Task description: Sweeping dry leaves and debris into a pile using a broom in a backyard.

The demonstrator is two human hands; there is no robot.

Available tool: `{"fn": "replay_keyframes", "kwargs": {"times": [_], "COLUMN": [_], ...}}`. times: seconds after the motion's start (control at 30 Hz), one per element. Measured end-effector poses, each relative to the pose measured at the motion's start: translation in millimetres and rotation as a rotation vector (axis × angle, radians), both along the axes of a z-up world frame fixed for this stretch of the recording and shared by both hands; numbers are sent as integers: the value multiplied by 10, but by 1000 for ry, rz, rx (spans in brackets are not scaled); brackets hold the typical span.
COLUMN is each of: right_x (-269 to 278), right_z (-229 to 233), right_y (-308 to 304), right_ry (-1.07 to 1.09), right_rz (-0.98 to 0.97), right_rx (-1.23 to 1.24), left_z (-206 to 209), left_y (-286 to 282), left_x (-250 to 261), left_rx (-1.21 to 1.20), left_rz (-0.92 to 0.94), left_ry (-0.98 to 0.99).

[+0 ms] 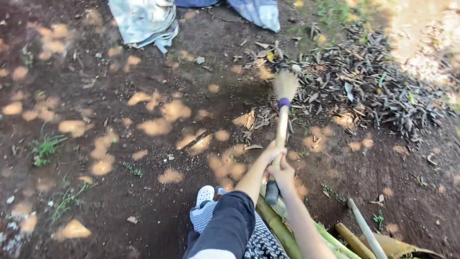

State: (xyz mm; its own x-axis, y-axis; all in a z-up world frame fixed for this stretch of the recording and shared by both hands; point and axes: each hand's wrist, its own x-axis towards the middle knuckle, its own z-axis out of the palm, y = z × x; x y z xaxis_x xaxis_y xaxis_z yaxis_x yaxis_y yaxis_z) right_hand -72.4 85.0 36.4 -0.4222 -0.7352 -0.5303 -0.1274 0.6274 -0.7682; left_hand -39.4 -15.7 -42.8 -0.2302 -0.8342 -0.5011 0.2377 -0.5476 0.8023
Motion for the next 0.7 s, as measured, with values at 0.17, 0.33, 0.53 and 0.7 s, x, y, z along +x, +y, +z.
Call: {"fn": "replay_keyframes", "kwargs": {"times": [0.17,0.33,0.53,0.7], "right_x": [-147,-14,898,1505], "right_z": [1049,1153,882,-161], "right_y": [-138,-178,-640,-1197], "right_ry": [-256,-263,-507,-552], "right_rz": [-191,24,252,464], "right_rx": [-157,-48,8,47], "left_z": [405,229,3,36], "left_y": [-246,-391,-375,-499], "left_x": [-536,-58,1460,2428], "left_rx": [-46,-72,3,207], "left_rz": [-125,213,566,497], "left_ry": [-2,41,-7,-379]}}
